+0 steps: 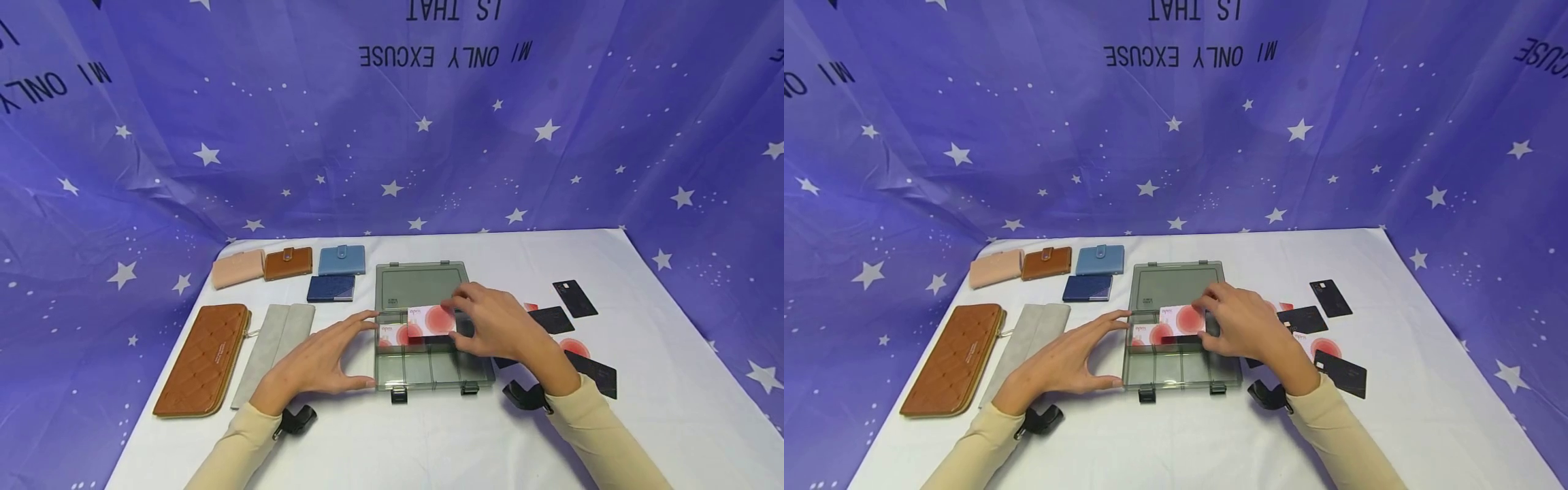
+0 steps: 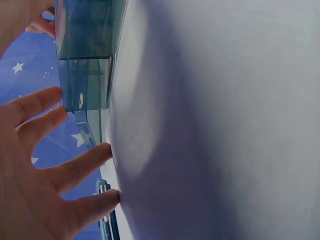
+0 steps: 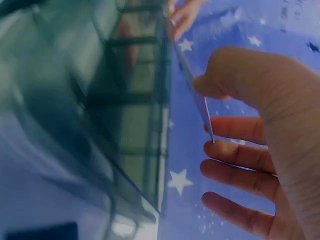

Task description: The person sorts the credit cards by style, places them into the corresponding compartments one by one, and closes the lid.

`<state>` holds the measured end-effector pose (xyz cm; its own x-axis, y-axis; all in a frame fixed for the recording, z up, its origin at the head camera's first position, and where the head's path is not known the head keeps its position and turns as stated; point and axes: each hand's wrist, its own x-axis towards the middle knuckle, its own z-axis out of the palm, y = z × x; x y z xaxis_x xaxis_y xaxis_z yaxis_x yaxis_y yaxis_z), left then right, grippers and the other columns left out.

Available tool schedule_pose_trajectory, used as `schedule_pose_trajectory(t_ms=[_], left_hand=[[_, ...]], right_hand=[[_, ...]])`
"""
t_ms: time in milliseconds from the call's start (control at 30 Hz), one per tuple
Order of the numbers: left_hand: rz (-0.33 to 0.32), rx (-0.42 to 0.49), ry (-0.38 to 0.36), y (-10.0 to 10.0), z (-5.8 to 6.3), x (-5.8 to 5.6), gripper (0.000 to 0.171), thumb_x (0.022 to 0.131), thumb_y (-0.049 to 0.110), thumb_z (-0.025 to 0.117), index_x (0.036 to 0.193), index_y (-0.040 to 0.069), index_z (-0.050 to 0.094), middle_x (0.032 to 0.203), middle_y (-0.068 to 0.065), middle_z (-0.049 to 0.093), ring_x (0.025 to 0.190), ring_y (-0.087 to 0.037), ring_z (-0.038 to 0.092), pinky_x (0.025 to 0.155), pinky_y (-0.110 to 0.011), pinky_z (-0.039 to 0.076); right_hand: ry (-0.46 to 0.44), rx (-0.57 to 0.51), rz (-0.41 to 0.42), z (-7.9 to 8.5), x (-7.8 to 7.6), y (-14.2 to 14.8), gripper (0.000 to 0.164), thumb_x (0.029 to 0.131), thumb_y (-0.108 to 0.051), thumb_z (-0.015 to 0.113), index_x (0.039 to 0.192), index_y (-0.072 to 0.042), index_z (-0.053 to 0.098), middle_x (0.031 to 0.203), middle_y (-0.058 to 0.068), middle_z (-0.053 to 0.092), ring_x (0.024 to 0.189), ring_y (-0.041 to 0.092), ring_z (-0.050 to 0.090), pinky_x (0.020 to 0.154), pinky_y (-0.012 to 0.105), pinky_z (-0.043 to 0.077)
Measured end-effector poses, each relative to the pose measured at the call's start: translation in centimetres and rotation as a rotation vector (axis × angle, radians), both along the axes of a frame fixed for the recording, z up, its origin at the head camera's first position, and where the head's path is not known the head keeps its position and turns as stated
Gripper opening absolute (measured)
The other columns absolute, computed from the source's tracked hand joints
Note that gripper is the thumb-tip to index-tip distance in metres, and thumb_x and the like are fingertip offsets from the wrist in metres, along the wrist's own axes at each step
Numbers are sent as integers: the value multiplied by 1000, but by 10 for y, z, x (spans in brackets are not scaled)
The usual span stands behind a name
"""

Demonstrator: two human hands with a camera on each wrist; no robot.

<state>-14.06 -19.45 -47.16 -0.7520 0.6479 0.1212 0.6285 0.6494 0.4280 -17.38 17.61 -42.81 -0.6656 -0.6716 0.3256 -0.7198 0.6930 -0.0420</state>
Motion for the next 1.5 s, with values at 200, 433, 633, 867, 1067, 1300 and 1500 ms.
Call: schedule_pose_trajectory(t_ms=[200, 433, 633, 867, 1067, 1300, 1500], left_hand=[[-25, 29, 35, 1, 0, 0, 95, 83, 64, 86, 157, 15, 52, 170, 0, 40, 148, -27, 51, 114, -50, 50], [-32, 25, 45, 2, 1, 0, 95, 83, 64, 86, 157, 15, 51, 169, 0, 40, 146, -26, 53, 111, -49, 53], [-28, 23, 40, 1, 0, 0, 95, 83, 65, 85, 158, 17, 51, 169, 0, 39, 147, -27, 53, 111, -50, 52], [-18, 17, 25, 2, 0, -1, 95, 84, 69, 82, 158, 18, 51, 170, 2, 39, 146, -27, 53, 109, -51, 53], [-25, 24, 38, 3, 0, -2, 96, 84, 70, 82, 158, 17, 51, 169, 2, 39, 147, -29, 53, 110, -51, 53], [-35, 27, 46, 4, -1, -2, 95, 85, 70, 81, 157, 15, 52, 170, 0, 39, 147, -30, 52, 109, -52, 53], [-24, 29, 30, 3, -1, 0, 93, 83, 65, 84, 156, 16, 53, 170, 1, 39, 148, -30, 51, 109, -52, 53]], right_hand=[[13, 29, 50, -7, 6, -13, 50, 83, -39, 83, 125, -13, 78, 115, 3, 65, 85, 17, 64, 66, 35, 56], [22, 2, 87, -15, 6, -23, 39, 91, -36, 80, 121, -12, 79, 114, 3, 67, 100, 21, 68, 78, 38, 61], [2, 1, 111, -22, 8, -30, 35, 96, -38, 81, 121, -13, 80, 117, 2, 70, 109, 22, 69, 88, 40, 61], [-26, 62, 111, -28, 14, -39, 35, 104, -37, 73, 129, -13, 78, 126, 4, 73, 120, 26, 68, 100, 47, 58], [-56, 82, 121, -28, 16, -41, 35, 107, -36, 69, 134, -16, 77, 136, 9, 68, 124, 30, 66, 103, 50, 57], [-99, -47, 45, -9, -2, -8, 42, 102, -34, 76, 138, -11, 73, 134, 11, 68, 123, 32, 67, 102, 52, 56], [-184, -125, -97, -11, -31, 47, 45, 100, -28, 79, 139, -8, 71, 134, 14, 69, 126, 36, 65, 102, 58, 54]])
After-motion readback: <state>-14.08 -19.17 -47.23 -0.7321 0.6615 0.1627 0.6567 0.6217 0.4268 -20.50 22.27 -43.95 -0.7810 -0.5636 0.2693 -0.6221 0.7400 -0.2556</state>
